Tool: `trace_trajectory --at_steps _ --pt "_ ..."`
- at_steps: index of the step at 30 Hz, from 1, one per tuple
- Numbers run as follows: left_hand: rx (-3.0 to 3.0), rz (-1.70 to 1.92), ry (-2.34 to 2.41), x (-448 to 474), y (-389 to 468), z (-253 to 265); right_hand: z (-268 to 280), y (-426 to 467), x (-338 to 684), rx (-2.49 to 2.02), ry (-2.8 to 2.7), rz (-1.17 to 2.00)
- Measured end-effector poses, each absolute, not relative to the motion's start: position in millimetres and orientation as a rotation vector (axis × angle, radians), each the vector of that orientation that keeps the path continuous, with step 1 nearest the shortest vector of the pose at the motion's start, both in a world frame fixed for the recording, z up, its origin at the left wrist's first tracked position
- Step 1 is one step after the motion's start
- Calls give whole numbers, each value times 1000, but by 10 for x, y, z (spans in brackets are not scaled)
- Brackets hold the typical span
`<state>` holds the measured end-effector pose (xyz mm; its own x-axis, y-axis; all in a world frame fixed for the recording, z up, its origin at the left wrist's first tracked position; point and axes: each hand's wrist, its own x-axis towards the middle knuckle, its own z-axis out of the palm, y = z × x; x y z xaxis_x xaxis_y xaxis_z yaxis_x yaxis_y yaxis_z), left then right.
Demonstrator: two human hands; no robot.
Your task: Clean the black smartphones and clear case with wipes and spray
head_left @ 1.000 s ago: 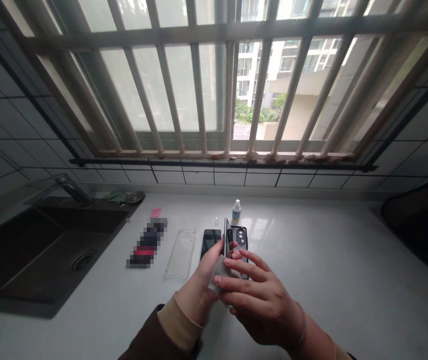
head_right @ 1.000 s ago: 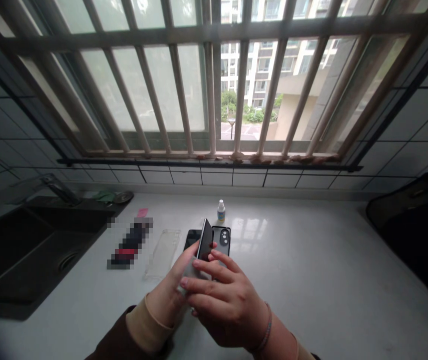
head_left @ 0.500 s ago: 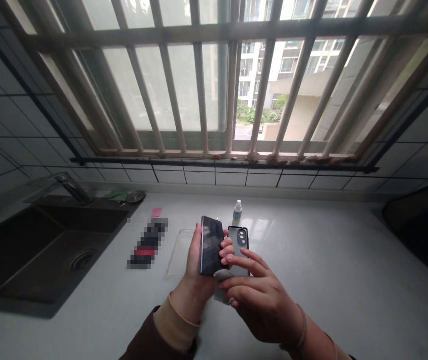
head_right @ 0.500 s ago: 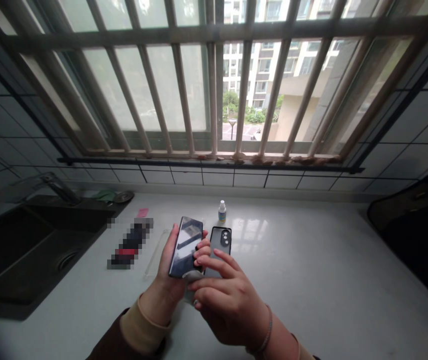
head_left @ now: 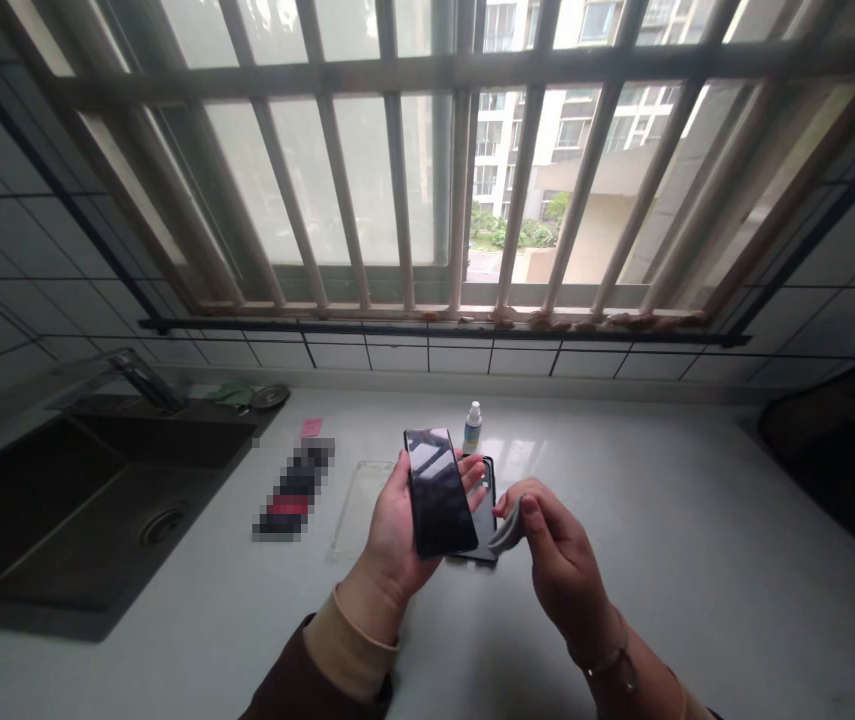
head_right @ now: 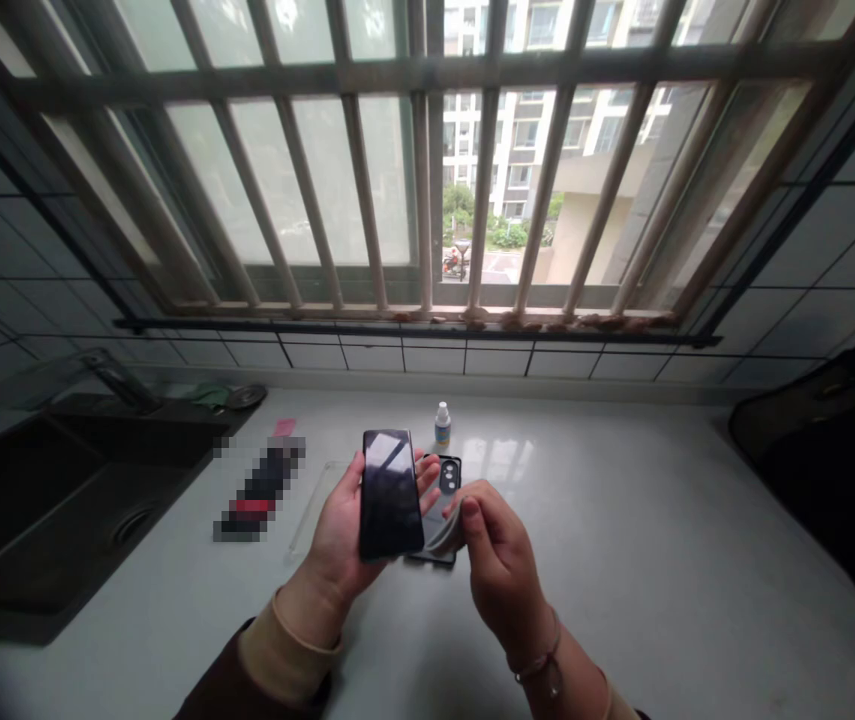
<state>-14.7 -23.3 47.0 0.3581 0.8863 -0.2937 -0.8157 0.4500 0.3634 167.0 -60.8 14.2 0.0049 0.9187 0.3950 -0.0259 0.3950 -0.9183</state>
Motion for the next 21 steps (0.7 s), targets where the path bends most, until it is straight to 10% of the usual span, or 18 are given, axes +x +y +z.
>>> trace_trajectory --at_steps 9,21 --pt "299 984 594 -56 -220 300 -81 -496 1621 -994 -1019 1570" --pt "603 1079 761 3 -218 112 56 -415 1712 -1127 -1156 1405"
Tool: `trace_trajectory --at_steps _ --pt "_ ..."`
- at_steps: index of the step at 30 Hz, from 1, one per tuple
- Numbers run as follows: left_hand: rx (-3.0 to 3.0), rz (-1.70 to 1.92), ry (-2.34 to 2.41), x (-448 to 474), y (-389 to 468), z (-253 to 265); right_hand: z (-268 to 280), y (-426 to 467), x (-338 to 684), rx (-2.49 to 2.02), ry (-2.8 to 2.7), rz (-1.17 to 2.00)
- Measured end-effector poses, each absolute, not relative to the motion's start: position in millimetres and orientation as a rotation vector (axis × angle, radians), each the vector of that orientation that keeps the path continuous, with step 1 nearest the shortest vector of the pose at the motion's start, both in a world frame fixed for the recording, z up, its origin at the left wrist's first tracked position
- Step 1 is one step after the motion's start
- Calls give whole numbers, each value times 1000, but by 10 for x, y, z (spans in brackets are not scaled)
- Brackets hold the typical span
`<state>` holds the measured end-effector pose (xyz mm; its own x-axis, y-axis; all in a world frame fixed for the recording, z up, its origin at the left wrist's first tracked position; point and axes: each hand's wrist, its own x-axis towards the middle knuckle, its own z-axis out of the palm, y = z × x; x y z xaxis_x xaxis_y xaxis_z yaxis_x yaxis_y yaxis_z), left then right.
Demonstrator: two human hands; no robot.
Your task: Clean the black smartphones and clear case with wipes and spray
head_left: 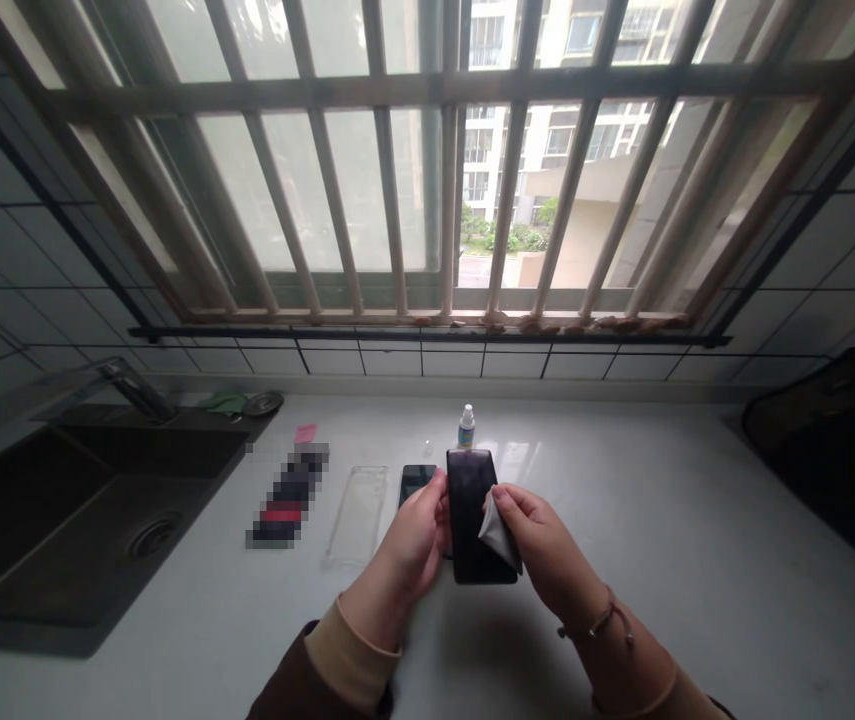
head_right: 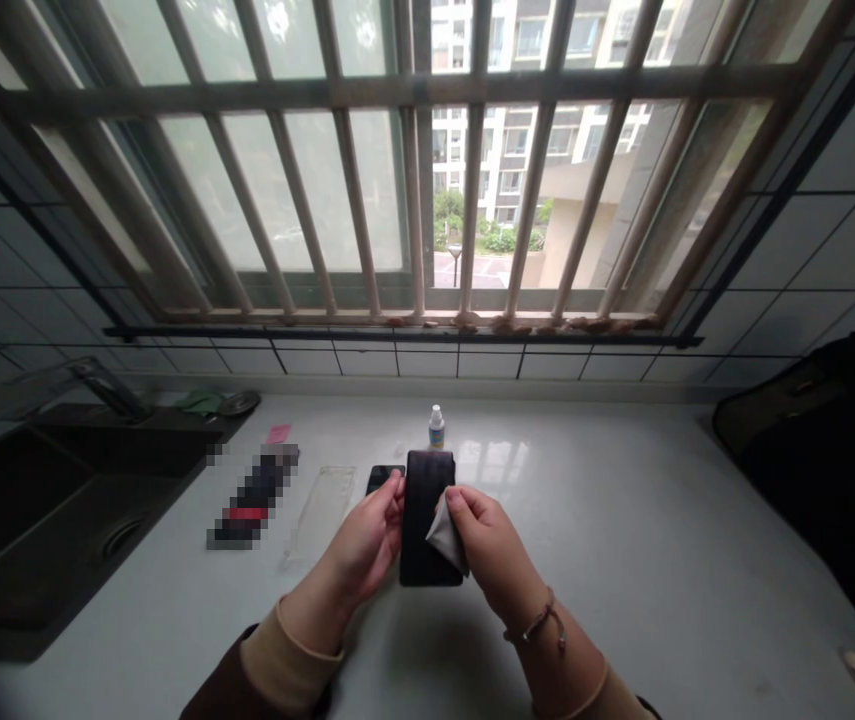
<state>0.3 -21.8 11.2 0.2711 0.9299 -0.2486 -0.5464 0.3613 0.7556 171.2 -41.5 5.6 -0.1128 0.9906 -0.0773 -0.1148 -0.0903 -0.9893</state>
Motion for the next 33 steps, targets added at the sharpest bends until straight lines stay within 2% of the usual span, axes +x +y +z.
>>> trace_trajectory --at_steps 3,6,9,12,20,33 --pt "962 1092 994 -49 -188 95 35 -301 1907 -1185 -1125 1388" --pt "1547 946 1219 -96 -211 120 -21 -168 2154 -1316 -1141 1368" --pt "2113 720 1227 -110 -269 102 -89 -79 2335 -1481 -1226 1303" --pt "2437 470 1175 -98 -300 -4 -152 -45 2402 -1594 -1335 1257" --pt "2587 182 1147 -31 -258 -131 -275 -10 2401 -1663 -1456 1186" --pt "2534 258 1218 39 -341 -62 -396 68 2420 -1753 -1607 1068"
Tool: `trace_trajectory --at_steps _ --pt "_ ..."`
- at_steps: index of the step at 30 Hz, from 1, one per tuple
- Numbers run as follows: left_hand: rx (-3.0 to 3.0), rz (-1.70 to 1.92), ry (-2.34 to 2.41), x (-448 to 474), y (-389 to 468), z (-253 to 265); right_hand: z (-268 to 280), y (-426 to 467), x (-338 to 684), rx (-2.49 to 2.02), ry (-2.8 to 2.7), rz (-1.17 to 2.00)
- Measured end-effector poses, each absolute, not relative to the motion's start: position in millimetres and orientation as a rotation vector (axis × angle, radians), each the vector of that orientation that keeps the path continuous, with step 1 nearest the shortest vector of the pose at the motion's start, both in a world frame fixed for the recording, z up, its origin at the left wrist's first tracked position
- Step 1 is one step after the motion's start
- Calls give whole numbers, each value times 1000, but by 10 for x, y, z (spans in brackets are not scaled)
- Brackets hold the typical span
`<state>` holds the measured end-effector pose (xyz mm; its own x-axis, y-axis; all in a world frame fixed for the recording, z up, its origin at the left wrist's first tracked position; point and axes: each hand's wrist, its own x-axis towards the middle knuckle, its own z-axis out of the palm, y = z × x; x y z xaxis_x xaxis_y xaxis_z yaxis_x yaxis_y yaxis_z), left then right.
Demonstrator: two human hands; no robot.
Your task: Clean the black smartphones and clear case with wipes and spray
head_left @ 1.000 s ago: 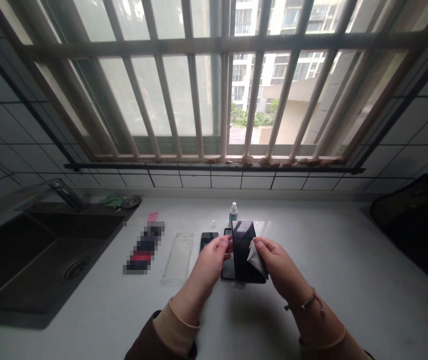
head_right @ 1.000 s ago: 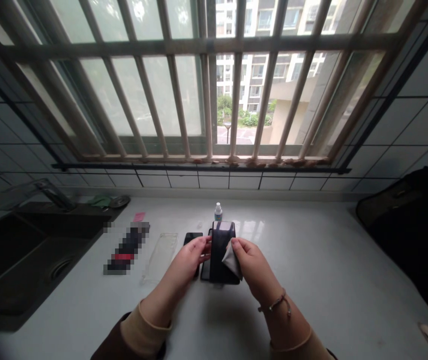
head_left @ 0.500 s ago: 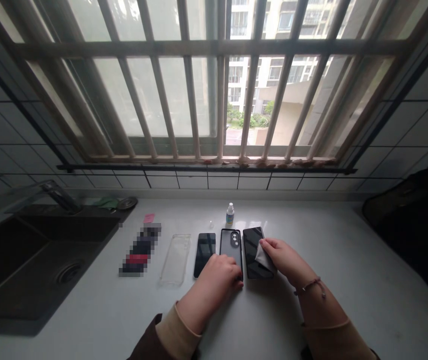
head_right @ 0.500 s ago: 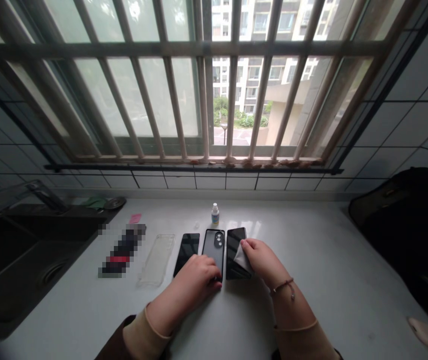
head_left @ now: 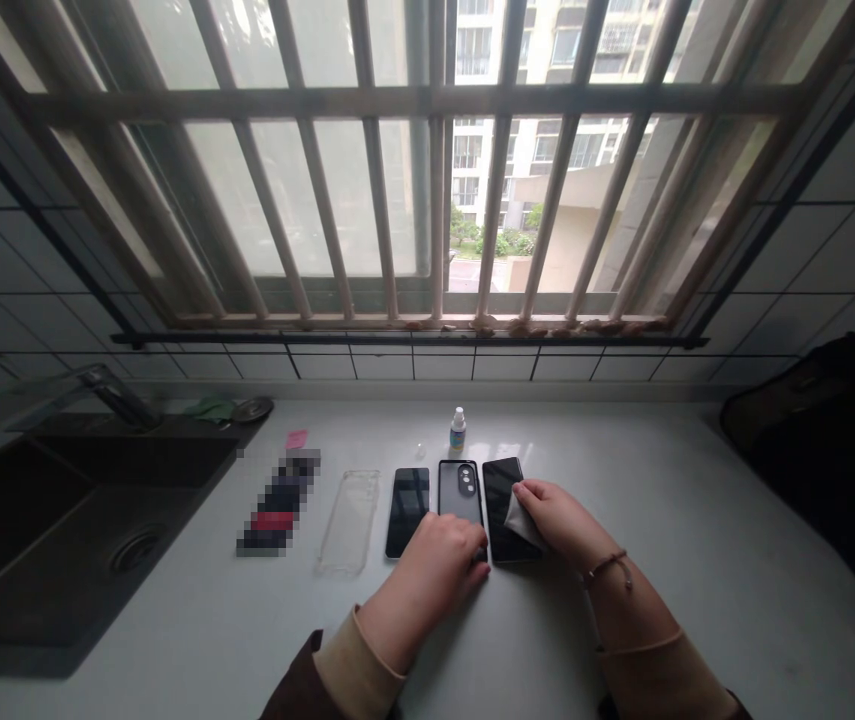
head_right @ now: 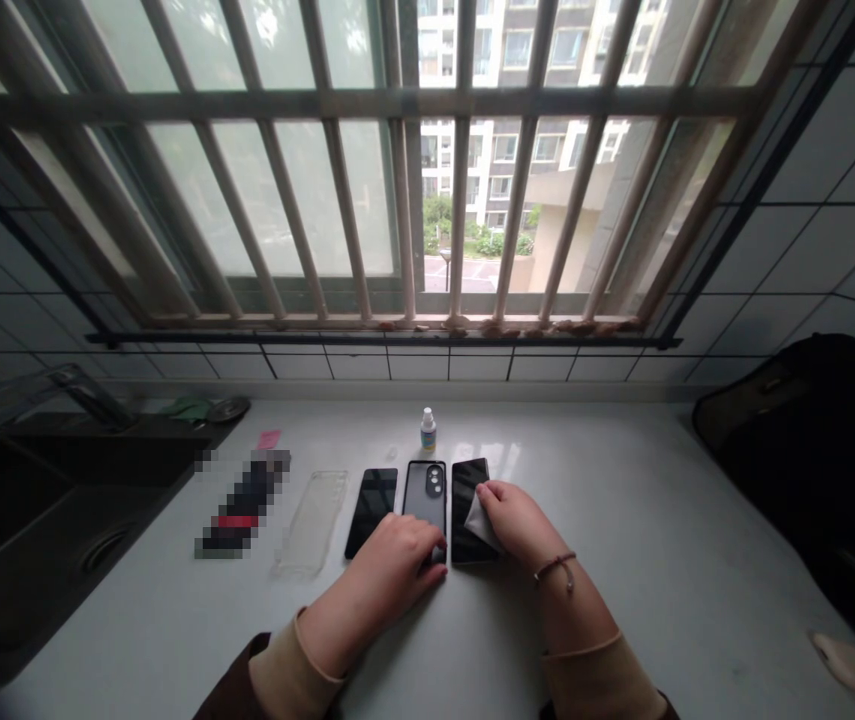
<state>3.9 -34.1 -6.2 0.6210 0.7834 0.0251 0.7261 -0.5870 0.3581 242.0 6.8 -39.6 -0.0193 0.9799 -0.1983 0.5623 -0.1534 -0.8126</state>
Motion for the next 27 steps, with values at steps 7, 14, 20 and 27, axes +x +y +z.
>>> trace_trajectory --at_steps 7,14,20,27 --pt "2543 245 1210 89 -359 -107 -392 90 2386 -1836 -1735 944" --pt "2515 252 1221 131 -339 -179 -322 17 2303 -1954 -1870 700" --pt "2534 302 1236 146 -350 -214 -311 -61 2216 -2088 -1883 514" --pt "2528 284 1229 152 -347 -204 -325 -78 2161 -2153 -1888 428"
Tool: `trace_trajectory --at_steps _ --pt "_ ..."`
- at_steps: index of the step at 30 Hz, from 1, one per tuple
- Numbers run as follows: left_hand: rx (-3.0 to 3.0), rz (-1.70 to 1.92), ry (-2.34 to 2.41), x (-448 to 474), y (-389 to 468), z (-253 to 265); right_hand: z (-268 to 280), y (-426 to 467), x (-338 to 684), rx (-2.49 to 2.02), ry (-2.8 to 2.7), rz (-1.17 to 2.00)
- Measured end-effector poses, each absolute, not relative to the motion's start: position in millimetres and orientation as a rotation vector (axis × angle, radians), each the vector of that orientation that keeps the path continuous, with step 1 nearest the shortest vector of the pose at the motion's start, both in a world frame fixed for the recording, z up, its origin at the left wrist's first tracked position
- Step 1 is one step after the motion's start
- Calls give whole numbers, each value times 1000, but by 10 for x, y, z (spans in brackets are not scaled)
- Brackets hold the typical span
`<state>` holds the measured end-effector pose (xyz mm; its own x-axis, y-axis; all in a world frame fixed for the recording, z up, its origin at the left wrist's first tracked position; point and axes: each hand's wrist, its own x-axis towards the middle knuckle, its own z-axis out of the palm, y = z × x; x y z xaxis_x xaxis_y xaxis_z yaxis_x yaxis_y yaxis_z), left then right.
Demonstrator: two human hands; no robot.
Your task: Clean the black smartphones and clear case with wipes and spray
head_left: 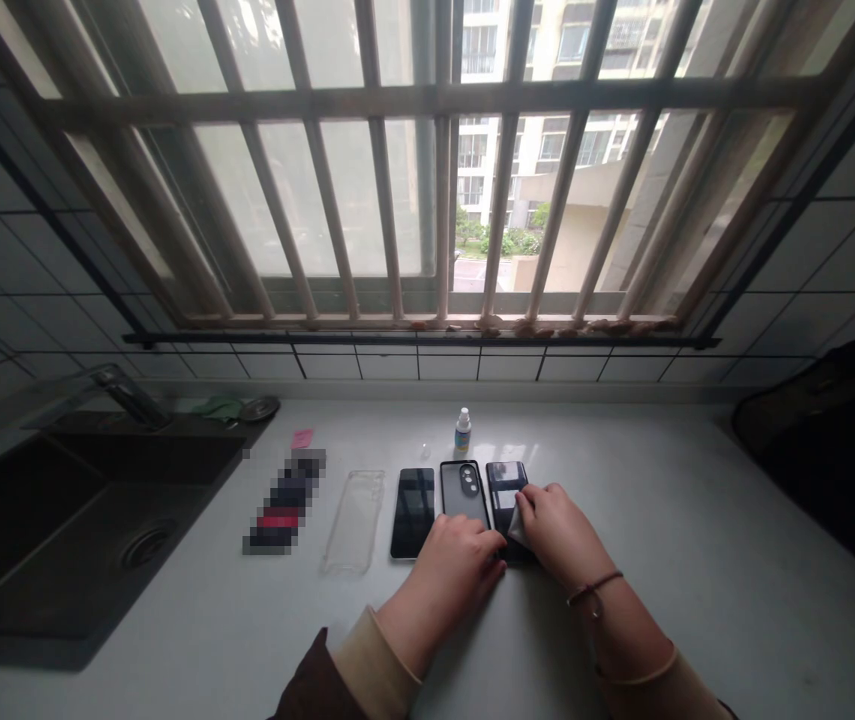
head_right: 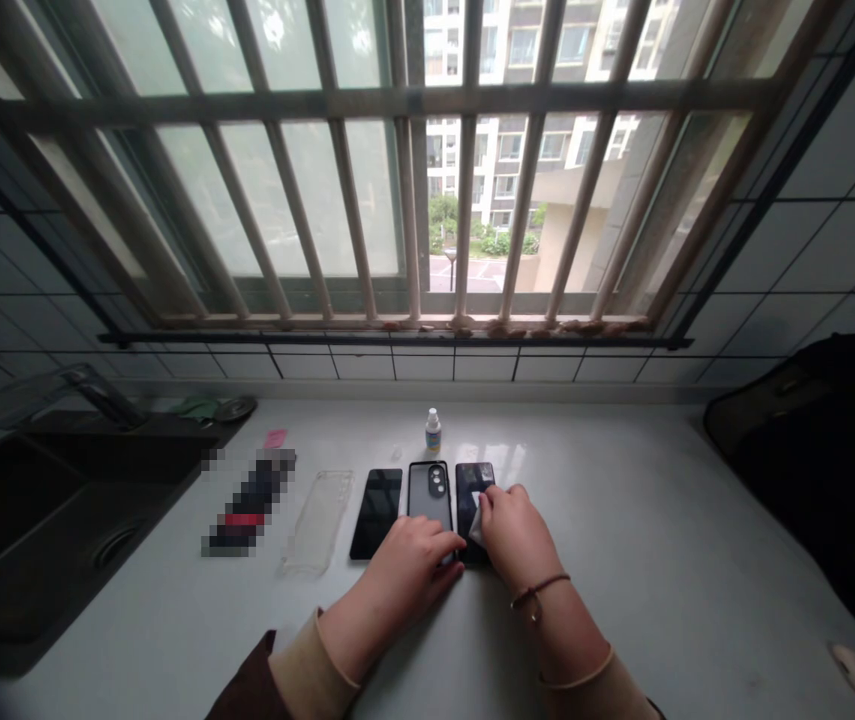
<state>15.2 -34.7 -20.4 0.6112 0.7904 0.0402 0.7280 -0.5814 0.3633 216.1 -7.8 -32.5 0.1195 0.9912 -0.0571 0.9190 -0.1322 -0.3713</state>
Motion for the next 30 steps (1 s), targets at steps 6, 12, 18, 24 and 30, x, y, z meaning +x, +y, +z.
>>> trace_trajectory --at_steps 6,12,18,24,30 --pt "2529 276 1229 149 -343 -194 -327 -78 2154 -2165 -1883 411" --pt "2531 271 1231 155 -354 -194 -317 -95 2156 -2178 -1880 400" --pt "2530 294 1241 129 -369 -145 -238 -88 2172 -2083 -1850 307" --pt "2537 292 1237 113 -361 -118 -175 -37 2218 -1855 -1558 563" --pt "2521 285 1219 91 -369 -94 -255 99 2277 -1705 -1356 802"
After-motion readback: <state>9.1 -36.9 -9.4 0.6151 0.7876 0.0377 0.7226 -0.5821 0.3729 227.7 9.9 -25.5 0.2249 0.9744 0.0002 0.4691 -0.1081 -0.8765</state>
